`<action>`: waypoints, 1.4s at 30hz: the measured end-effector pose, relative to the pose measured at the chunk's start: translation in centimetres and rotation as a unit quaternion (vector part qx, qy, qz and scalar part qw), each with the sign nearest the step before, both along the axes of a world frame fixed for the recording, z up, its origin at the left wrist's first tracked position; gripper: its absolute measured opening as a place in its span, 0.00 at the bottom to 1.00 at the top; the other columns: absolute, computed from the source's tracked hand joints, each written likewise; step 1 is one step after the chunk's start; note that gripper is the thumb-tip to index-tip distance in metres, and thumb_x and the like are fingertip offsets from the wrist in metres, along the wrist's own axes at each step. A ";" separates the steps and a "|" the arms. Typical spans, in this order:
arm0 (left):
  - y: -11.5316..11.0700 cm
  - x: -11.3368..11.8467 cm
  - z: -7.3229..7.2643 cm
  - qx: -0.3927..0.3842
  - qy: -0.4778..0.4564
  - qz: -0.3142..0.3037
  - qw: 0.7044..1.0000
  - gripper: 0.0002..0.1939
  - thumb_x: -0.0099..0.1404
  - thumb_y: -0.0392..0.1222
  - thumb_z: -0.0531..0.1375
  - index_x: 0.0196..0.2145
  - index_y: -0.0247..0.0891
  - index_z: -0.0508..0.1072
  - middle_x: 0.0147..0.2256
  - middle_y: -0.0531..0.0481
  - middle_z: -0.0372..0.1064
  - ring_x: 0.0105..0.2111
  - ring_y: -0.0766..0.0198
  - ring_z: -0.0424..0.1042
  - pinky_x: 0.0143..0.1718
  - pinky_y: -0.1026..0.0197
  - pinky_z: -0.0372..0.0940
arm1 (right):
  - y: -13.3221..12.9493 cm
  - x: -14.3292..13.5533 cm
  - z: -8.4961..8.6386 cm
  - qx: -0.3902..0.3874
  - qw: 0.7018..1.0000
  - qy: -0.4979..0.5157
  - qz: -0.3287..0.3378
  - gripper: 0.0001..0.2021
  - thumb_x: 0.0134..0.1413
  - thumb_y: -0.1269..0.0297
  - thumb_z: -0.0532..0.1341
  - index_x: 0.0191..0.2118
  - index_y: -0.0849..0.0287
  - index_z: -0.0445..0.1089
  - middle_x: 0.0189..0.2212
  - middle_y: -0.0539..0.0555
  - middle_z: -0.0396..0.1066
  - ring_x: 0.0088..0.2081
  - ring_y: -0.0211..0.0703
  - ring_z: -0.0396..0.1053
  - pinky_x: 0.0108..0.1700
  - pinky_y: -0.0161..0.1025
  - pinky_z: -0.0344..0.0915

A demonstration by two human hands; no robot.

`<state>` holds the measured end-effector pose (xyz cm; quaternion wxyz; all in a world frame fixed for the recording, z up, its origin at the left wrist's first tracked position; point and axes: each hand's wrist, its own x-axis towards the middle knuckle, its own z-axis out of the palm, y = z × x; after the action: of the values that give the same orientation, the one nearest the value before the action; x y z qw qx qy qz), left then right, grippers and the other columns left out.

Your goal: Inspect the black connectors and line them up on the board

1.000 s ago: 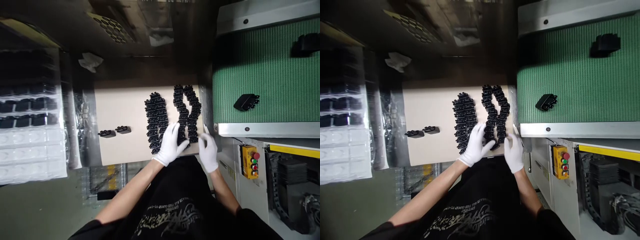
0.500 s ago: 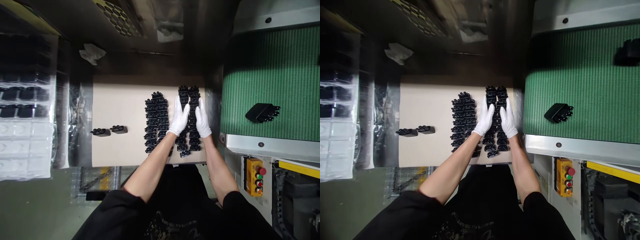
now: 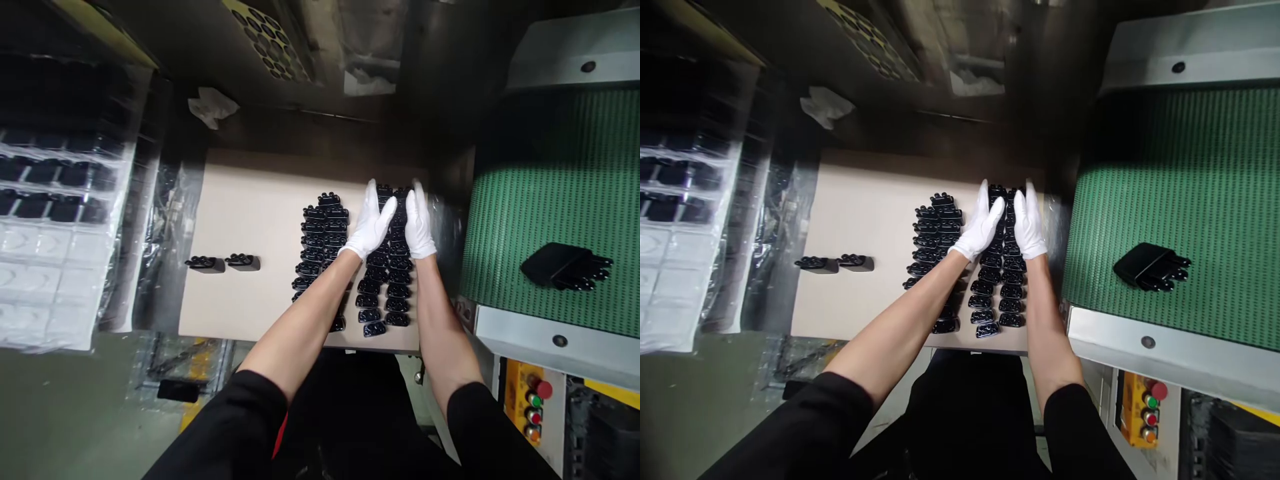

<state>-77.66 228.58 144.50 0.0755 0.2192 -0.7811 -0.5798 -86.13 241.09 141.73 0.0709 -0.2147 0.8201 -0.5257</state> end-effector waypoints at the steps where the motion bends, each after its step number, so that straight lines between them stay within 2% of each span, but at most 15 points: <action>1: 0.0 0.0 0.0 0.000 0.001 -0.003 1.000 0.48 0.77 0.70 0.51 0.80 0.38 0.44 0.81 0.37 0.34 0.81 0.50 0.34 0.81 0.48 0.32 | 0.0 0.0 0.1 0.000 1.000 0.000 0.004 0.35 0.78 0.38 0.44 0.77 0.54 0.60 0.76 0.59 0.58 0.79 0.50 0.52 0.81 0.56 0.51; 5: -0.1 0.0 0.4 0.004 0.001 -0.001 1.000 0.46 0.78 0.69 0.52 0.80 0.41 0.44 0.81 0.39 0.34 0.81 0.49 0.34 0.81 0.45 0.33 | 0.5 0.1 0.3 0.002 1.000 -0.001 0.001 0.34 0.79 0.41 0.43 0.77 0.55 0.58 0.76 0.59 0.58 0.79 0.48 0.53 0.81 0.55 0.49; 9: 0.7 2.3 3.2 -0.044 0.038 -0.003 0.998 0.43 0.80 0.66 0.49 0.81 0.43 0.42 0.82 0.40 0.34 0.81 0.49 0.33 0.81 0.43 0.37 | 2.3 1.9 1.1 -0.021 0.999 0.001 -0.027 0.34 0.80 0.45 0.40 0.79 0.57 0.55 0.78 0.59 0.55 0.78 0.46 0.54 0.81 0.55 0.50; 13: 3.3 10.0 7.1 -0.195 0.047 -0.078 0.977 0.48 0.77 0.60 0.58 0.81 0.41 0.39 0.81 0.34 0.36 0.81 0.40 0.34 0.80 0.34 0.42 | 5.3 6.5 2.6 -0.003 0.999 -0.008 -0.033 0.33 0.81 0.46 0.42 0.80 0.55 0.53 0.77 0.60 0.56 0.78 0.48 0.55 0.81 0.57 0.52; 16: 5.7 17.9 8.7 -0.291 0.007 -0.170 0.942 0.50 0.71 0.50 0.67 0.79 0.39 0.47 0.77 0.27 0.48 0.78 0.31 0.47 0.75 0.28 0.53 | 7.8 10.8 4.3 0.062 0.997 -0.010 -0.035 0.32 0.80 0.46 0.47 0.78 0.57 0.56 0.75 0.63 0.60 0.77 0.53 0.58 0.79 0.59 0.56; 19: 7.3 23.9 9.0 -0.328 -0.073 -0.211 0.918 0.34 0.71 0.43 0.65 0.72 0.40 0.65 0.62 0.29 0.73 0.61 0.34 0.74 0.58 0.34 0.72 | 10.6 15.2 6.2 0.127 0.991 0.028 -0.002 0.28 0.77 0.50 0.53 0.73 0.55 0.65 0.70 0.63 0.67 0.72 0.56 0.64 0.76 0.59 0.61; 21: 8.0 25.5 8.5 -0.335 -0.144 -0.230 0.902 0.24 0.74 0.44 0.61 0.65 0.40 0.73 0.49 0.34 0.79 0.46 0.41 0.80 0.45 0.42 0.75 | 12.5 18.0 7.3 0.170 0.984 0.055 0.024 0.22 0.76 0.55 0.56 0.66 0.53 0.73 0.61 0.61 0.75 0.65 0.57 0.71 0.71 0.58 0.68; 23: 8.4 25.5 7.6 -0.337 -0.196 -0.265 0.882 0.19 0.76 0.46 0.58 0.60 0.40 0.77 0.43 0.37 0.80 0.38 0.45 0.79 0.36 0.47 0.70 | 14.1 20.5 8.0 0.221 0.970 0.080 0.059 0.17 0.74 0.61 0.57 0.58 0.52 0.79 0.50 0.60 0.79 0.56 0.57 0.75 0.62 0.57 0.73; 26: 9.0 24.2 6.3 -0.343 -0.240 -0.295 0.859 0.17 0.77 0.45 0.57 0.57 0.42 0.80 0.40 0.39 0.80 0.34 0.47 0.77 0.32 0.51 0.64 | 15.7 22.8 7.9 0.302 0.941 0.089 0.123 0.14 0.70 0.65 0.58 0.51 0.53 0.82 0.41 0.60 0.78 0.44 0.56 0.75 0.49 0.54 0.72; 29: 9.5 23.3 5.7 -0.364 -0.237 -0.294 0.851 0.14 0.77 0.41 0.56 0.51 0.42 0.81 0.40 0.39 0.79 0.35 0.48 0.77 0.32 0.53 0.60 | 15.9 23.4 7.4 0.346 0.922 0.073 0.157 0.11 0.69 0.64 0.60 0.42 0.55 0.82 0.36 0.59 0.75 0.40 0.54 0.72 0.44 0.51 0.68; 31: 9.9 23.3 5.5 -0.381 -0.210 -0.302 0.848 0.13 0.78 0.38 0.55 0.46 0.39 0.81 0.43 0.38 0.79 0.38 0.48 0.78 0.33 0.52 0.60 | 15.8 23.2 7.3 0.346 0.923 0.087 0.143 0.12 0.68 0.64 0.60 0.36 0.56 0.80 0.37 0.59 0.75 0.42 0.55 0.72 0.46 0.51 0.67; 34: 10.3 23.4 5.5 -0.396 -0.175 -0.316 0.844 0.15 0.79 0.36 0.52 0.44 0.36 0.80 0.45 0.37 0.79 0.42 0.46 0.77 0.36 0.49 0.62 | 15.4 22.7 7.5 0.335 0.926 0.129 0.114 0.11 0.68 0.65 0.59 0.46 0.56 0.81 0.48 0.62 0.77 0.50 0.59 0.72 0.51 0.54 0.67; 37: 10.5 23.3 5.6 -0.400 -0.160 -0.315 0.846 0.16 0.80 0.35 0.51 0.46 0.34 0.79 0.44 0.36 0.79 0.44 0.45 0.76 0.39 0.46 0.63 | 14.9 22.4 7.3 0.348 0.916 0.136 0.149 0.20 0.66 0.66 0.59 0.60 0.59 0.77 0.49 0.62 0.78 0.50 0.60 0.71 0.51 0.54 0.67; 39: 10.6 23.2 5.5 -0.403 -0.153 -0.314 0.846 0.17 0.80 0.35 0.50 0.51 0.32 0.78 0.43 0.36 0.78 0.44 0.44 0.77 0.39 0.47 0.63 | 14.8 22.4 6.9 0.363 0.910 0.125 0.156 0.20 0.66 0.66 0.60 0.61 0.61 0.76 0.46 0.63 0.78 0.49 0.60 0.71 0.51 0.53 0.66; 42: 10.5 23.2 5.2 -0.408 -0.140 -0.308 0.848 0.19 0.80 0.36 0.51 0.60 0.30 0.75 0.43 0.35 0.79 0.44 0.44 0.77 0.38 0.48 0.64 | 15.1 22.6 6.0 0.349 0.921 0.112 0.136 0.17 0.67 0.65 0.61 0.57 0.61 0.77 0.52 0.64 0.78 0.53 0.60 0.72 0.57 0.53 0.66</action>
<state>-54.46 239.05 149.67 -0.1348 -0.0047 -0.9770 -0.1650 -63.52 256.21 147.70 0.1195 -0.3431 0.9171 -0.1644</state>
